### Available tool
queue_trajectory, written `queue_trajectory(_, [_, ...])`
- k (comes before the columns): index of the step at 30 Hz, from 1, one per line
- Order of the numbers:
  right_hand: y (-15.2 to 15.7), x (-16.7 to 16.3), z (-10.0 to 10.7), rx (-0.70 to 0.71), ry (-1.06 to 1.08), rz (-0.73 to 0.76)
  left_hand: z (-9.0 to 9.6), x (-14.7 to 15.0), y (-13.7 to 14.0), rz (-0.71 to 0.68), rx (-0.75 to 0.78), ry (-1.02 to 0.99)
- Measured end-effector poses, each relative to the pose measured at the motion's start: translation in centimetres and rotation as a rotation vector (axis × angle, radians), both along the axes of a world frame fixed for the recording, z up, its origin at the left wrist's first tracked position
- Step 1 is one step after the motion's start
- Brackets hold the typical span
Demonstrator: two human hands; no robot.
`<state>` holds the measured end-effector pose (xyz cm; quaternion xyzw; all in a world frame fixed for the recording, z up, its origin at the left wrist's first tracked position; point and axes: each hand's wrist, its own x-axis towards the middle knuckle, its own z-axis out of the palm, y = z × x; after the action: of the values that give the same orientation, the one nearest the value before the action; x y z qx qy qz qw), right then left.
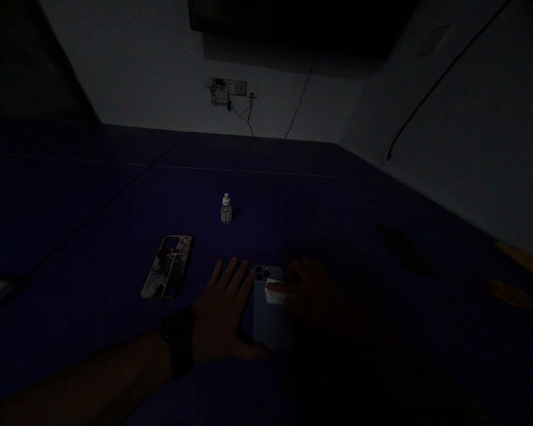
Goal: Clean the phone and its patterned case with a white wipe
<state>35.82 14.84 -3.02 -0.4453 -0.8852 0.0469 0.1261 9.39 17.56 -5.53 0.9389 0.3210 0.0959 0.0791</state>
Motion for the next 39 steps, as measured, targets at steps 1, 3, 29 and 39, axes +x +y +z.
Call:
queue_trajectory(1, [-0.1, -0.4, -0.1, -0.005, -0.004, 0.025, -0.1, 0.0, 0.0, 0.001, 0.008, -0.008])
queue_trajectory(3, [-0.2, -1.2, -0.3, -0.016, -0.008, 0.053, -0.3, 0.0, 0.1, 0.004, 0.020, -0.021])
queue_trajectory(29, [0.4, 1.3, -1.4, -0.019, 0.016, -0.179, 0.1, 0.1, 0.0, -0.001, 0.001, -0.011])
queue_trajectory(39, [0.2, 1.1, -1.5, -0.078, 0.138, -0.107, -0.3, 0.1, 0.0, -0.006, 0.050, -0.019])
